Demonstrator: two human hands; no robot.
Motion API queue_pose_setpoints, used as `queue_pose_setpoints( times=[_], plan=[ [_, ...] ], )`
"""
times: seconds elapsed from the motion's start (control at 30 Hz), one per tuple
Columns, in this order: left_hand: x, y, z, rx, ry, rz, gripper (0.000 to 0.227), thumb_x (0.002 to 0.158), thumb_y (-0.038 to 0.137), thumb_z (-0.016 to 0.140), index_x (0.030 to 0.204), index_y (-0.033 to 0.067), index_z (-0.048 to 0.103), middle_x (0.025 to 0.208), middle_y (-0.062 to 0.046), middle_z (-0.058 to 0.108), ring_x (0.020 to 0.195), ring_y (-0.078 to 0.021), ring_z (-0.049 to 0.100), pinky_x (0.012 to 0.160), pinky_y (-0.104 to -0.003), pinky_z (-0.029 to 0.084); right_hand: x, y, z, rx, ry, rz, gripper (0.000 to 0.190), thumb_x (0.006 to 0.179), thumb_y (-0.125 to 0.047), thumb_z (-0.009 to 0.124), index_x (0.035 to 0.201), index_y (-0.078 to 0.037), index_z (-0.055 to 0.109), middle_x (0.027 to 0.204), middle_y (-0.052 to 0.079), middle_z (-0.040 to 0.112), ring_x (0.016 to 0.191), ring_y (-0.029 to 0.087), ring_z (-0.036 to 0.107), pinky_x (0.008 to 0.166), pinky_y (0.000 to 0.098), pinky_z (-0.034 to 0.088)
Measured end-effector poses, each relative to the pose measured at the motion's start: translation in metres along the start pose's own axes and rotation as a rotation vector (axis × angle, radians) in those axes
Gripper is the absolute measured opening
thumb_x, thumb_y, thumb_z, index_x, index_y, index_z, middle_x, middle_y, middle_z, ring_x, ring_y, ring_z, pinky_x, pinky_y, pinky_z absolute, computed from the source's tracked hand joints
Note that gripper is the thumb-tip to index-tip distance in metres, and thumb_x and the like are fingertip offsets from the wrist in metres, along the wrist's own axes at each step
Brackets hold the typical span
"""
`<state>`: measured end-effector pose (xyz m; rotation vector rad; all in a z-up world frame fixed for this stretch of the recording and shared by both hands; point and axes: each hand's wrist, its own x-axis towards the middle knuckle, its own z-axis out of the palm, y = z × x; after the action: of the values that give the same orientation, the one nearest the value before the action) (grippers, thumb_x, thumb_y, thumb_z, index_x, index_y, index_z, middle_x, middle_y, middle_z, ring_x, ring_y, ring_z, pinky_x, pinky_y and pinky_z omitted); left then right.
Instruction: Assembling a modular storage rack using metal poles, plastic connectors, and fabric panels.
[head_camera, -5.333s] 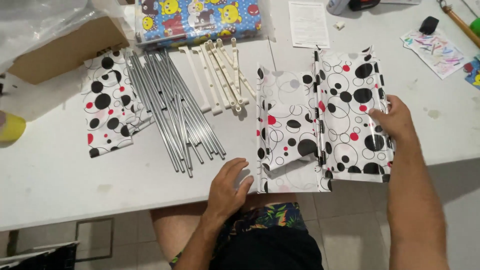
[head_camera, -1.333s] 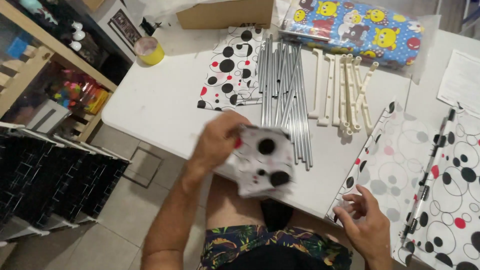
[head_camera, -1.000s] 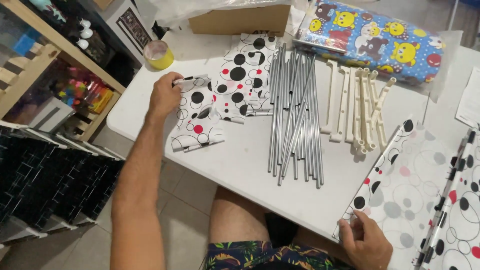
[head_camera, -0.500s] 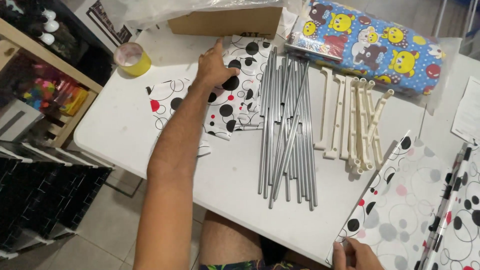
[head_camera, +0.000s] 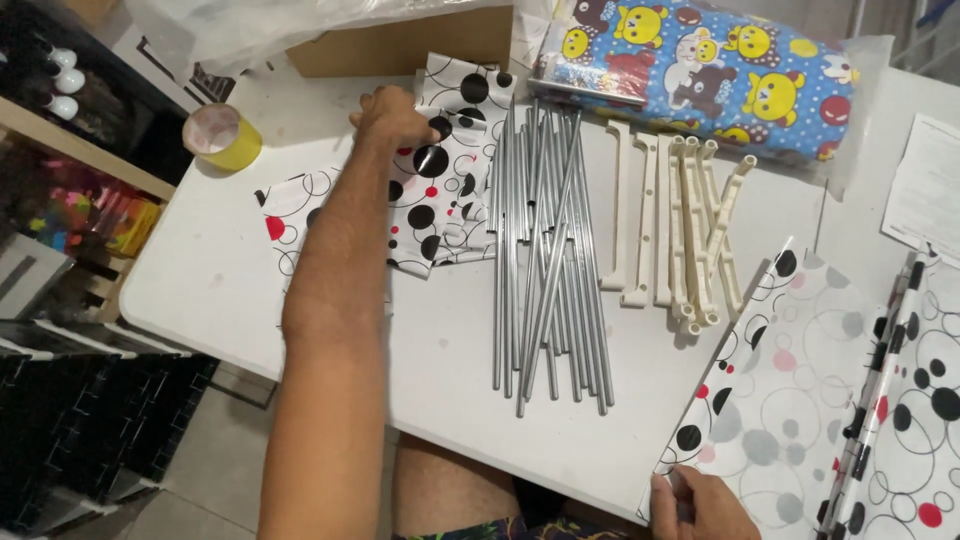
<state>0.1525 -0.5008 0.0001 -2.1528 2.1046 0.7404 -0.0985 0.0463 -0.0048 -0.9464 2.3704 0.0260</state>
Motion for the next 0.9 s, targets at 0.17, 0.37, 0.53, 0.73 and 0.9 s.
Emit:
queue_pose_setpoints(
  times=[0.17, 0.37, 0.53, 0.73, 0.9],
  plan=[
    [-0.043, -0.011, -0.023, -0.379, -0.048, 0.121, 0.051, 0.082, 0.021, 0.079, 0.131, 0.0194, 0.063, 0.133, -0.001, 0.065, 0.127, -0.0235, 0.052, 0.109, -0.036, 0.043, 0.003, 0.036, 0.058, 0.144, 0.514, -0.140, 0.026, 0.079, -0.044, 0.069, 0.091, -0.022, 0.076, 0.070, -0.005, 0.068, 0.072, 0.018, 0.066, 0.072, 0.0306, 0.050],
    [-0.114, -0.007, -0.062, -0.607, 0.034, 0.425, 0.032, 0.084, -0.001, 0.073, 0.112, 0.0141, 0.072, 0.112, -0.001, 0.075, 0.101, -0.0138, 0.071, 0.088, -0.027, 0.060, 0.008, 0.039, 0.066, 0.156, 0.789, -0.394, 0.016, 0.084, -0.033, 0.074, 0.088, -0.017, 0.074, 0.067, -0.004, 0.060, 0.063, 0.019, 0.058, 0.058, 0.0337, 0.045],
    [-0.167, -0.009, -0.086, -0.602, 0.102, 0.633, 0.045, 0.087, -0.010, 0.064, 0.127, 0.0090, 0.067, 0.131, -0.012, 0.068, 0.121, -0.0260, 0.067, 0.100, -0.034, 0.059, 0.003, 0.044, 0.058, 0.058, 0.799, -0.502, 0.017, 0.087, -0.034, 0.073, 0.093, -0.017, 0.075, 0.074, -0.004, 0.066, 0.069, 0.019, 0.064, 0.059, 0.0346, 0.048],
    [-0.192, -0.014, -0.110, -0.340, 0.491, 0.945, 0.014, 0.094, -0.007, 0.069, 0.102, 0.0040, 0.072, 0.101, -0.012, 0.076, 0.095, -0.0272, 0.073, 0.071, -0.038, 0.063, 0.004, 0.049, 0.050, 0.056, 0.646, -0.501, 0.021, 0.085, -0.036, 0.070, 0.098, -0.020, 0.074, 0.076, -0.005, 0.066, 0.070, 0.017, 0.063, 0.058, 0.0368, 0.050],
    [-0.224, 0.006, -0.128, -0.441, 0.591, 1.199, 0.010, 0.097, 0.008, 0.067, 0.104, 0.0014, 0.069, 0.100, -0.012, 0.072, 0.087, -0.0244, 0.068, 0.064, -0.033, 0.055, -0.031, 0.017, -0.017, 0.158, 0.087, -0.224, 0.037, 0.088, -0.042, 0.067, 0.118, -0.021, 0.069, 0.099, -0.006, 0.075, 0.089, 0.014, 0.069, 0.081, 0.0341, 0.055]
  ],
)
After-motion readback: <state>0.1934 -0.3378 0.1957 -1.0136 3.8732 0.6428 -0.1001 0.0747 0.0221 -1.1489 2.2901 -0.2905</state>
